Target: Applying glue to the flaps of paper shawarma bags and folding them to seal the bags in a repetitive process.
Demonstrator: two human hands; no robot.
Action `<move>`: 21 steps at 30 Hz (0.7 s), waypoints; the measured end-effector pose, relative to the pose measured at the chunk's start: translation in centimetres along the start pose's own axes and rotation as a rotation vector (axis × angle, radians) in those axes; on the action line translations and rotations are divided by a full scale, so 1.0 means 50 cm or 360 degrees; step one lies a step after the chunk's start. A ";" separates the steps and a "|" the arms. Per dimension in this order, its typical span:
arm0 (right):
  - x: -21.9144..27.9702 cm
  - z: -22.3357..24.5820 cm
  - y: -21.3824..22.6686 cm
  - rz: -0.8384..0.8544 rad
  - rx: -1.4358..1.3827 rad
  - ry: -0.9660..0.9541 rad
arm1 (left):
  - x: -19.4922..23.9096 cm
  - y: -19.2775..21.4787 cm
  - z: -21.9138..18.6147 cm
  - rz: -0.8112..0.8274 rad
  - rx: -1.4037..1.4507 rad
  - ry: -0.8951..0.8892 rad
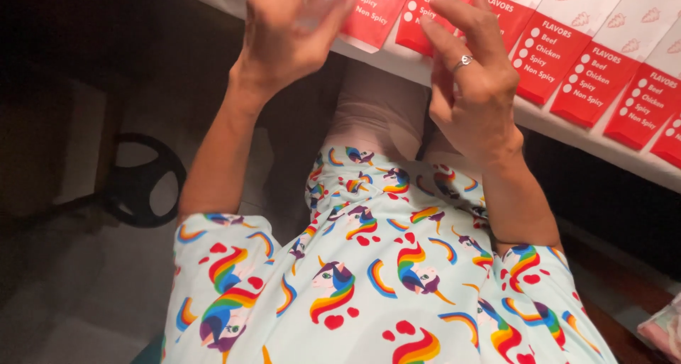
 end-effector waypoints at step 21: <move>-0.065 -0.012 -0.058 0.0042 0.0122 0.0021 | 0.013 -0.003 -0.005 0.0559 0.0017 -0.0148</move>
Point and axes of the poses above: each hand's wrist, its own x-axis away from the middle knuckle, its own y-axis out of the back of the hand, z = x × y, the point moved 1 cm from there along -x, towards the middle knuckle, and after that the axes turned 15 degrees about z, right-handed, at the moved point
